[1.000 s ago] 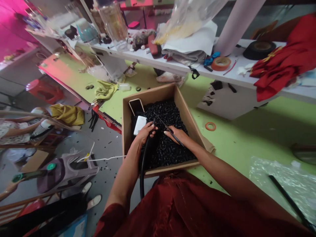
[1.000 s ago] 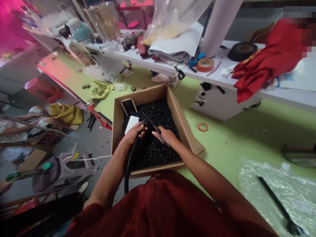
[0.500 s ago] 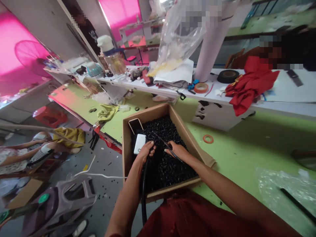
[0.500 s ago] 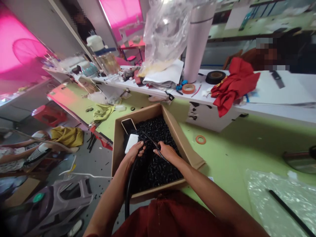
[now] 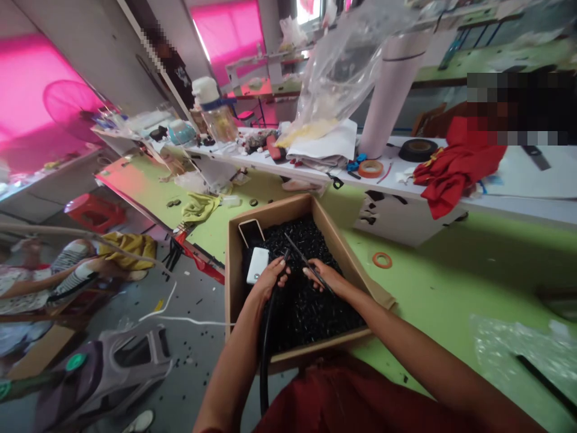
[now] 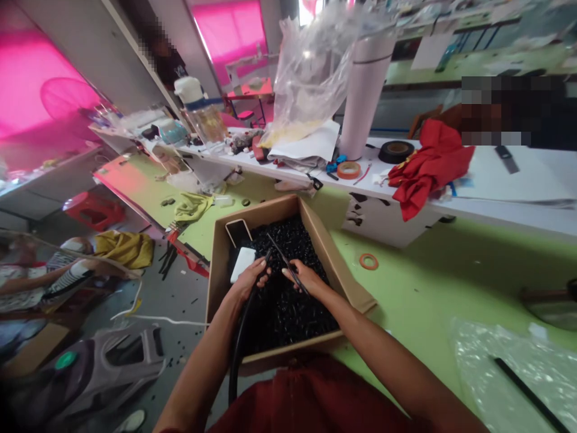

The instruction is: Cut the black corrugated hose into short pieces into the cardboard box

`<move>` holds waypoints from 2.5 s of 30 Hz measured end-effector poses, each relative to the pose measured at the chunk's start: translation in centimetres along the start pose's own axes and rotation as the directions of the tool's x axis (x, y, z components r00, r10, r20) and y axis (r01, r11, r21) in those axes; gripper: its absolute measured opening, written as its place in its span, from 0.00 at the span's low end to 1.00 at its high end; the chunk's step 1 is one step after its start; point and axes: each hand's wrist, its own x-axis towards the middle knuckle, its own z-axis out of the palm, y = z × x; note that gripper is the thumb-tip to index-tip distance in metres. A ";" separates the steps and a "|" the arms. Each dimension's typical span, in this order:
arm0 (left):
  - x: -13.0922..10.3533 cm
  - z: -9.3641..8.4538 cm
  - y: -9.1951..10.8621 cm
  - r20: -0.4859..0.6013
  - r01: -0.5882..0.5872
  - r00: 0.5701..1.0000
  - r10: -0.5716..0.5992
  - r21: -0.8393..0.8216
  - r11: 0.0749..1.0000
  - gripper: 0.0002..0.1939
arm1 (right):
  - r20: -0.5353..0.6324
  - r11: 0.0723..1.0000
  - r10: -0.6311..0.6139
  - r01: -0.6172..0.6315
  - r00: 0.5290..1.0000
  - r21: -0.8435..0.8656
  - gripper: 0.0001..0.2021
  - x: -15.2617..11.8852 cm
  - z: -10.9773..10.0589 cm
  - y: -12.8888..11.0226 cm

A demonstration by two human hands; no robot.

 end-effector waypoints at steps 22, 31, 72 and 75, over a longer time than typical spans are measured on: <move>0.1 -1.1 0.3 0.098 0.019 0.995 -0.017 -0.024 1.000 0.21 | 0.124 0.976 -0.058 0.082 0.991 -0.202 0.25 -1.1 -0.6 -0.6; 0.2 -1.7 0.5 0.141 0.062 0.988 -0.062 0.005 0.998 0.20 | 0.151 0.966 -0.076 0.111 0.986 -0.236 0.27 -1.0 -0.5 -0.4; 1.3 -2.1 -0.7 -0.054 0.104 0.993 -0.101 0.059 0.993 0.04 | -0.049 0.801 -0.120 0.067 0.992 -0.595 0.13 0.0 0.0 0.5; 0.9 -1.9 -0.5 -0.025 0.057 0.998 -0.057 0.023 0.998 0.10 | -0.046 0.825 -0.137 0.088 0.989 -0.559 0.15 -0.2 -0.2 0.3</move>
